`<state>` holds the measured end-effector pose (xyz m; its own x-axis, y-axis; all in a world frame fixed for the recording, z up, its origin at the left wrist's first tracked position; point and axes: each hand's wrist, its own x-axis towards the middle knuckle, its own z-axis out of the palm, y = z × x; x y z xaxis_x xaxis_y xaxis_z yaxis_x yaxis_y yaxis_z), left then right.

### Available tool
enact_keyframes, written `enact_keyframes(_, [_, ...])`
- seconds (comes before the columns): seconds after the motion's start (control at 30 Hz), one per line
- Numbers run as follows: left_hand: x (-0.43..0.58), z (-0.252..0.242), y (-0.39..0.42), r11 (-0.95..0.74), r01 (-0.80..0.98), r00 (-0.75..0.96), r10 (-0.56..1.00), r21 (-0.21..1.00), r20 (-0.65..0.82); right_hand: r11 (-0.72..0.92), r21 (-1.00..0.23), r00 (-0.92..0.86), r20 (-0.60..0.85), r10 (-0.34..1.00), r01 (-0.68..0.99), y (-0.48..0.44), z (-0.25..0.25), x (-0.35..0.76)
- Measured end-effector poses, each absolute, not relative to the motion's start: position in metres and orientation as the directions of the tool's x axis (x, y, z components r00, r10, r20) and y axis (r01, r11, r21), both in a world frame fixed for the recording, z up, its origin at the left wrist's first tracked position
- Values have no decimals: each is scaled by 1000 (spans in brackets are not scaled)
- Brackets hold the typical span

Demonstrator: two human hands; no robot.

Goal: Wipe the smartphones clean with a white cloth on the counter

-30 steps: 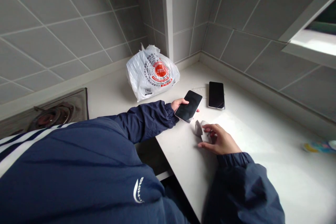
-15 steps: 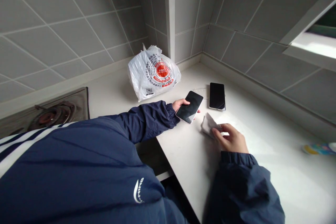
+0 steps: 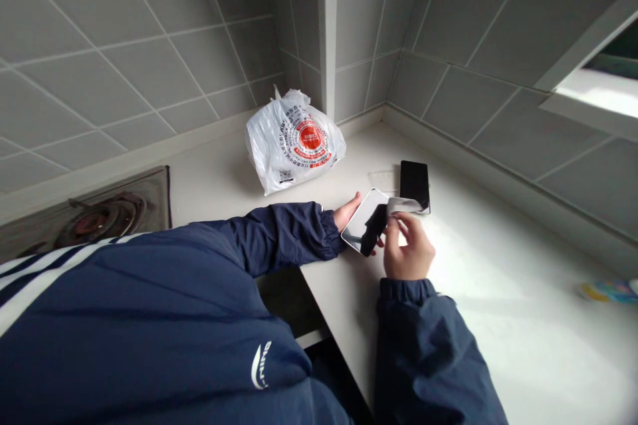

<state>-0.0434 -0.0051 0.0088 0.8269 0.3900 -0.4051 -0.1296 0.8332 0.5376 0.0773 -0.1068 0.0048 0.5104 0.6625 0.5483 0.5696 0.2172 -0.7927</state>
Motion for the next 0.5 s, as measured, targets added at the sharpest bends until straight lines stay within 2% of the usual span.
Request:
enact_keyframes(0.03, [-41, 10, -8, 806, -226, 783, 485, 547, -389, 283, -708, 347, 604, 718, 647, -108, -2, 70])
enact_keyframes(0.1, [-37, 13, -14, 795, -303, 755, 537, 526, -376, 377, -535, 85, 652, 754, 756, -113, -13, 61])
enact_keyframes(0.2, [-36, 13, -20, 787, -356, 750, 562, 503, -349, 299, -433, 38, 617, 786, 850, -121, -21, 58])
enact_keyframes(0.37, [-36, 1, -26, 783, -392, 781, 561, 483, -275, 272, -383, 54, 658, 751, 883, -122, -27, 63])
enact_keyframes(0.5, [-35, -1, -24, 769, -412, 762, 585, 489, -278, 227, -356, 23, 580, 814, 907, -118, -34, 60])
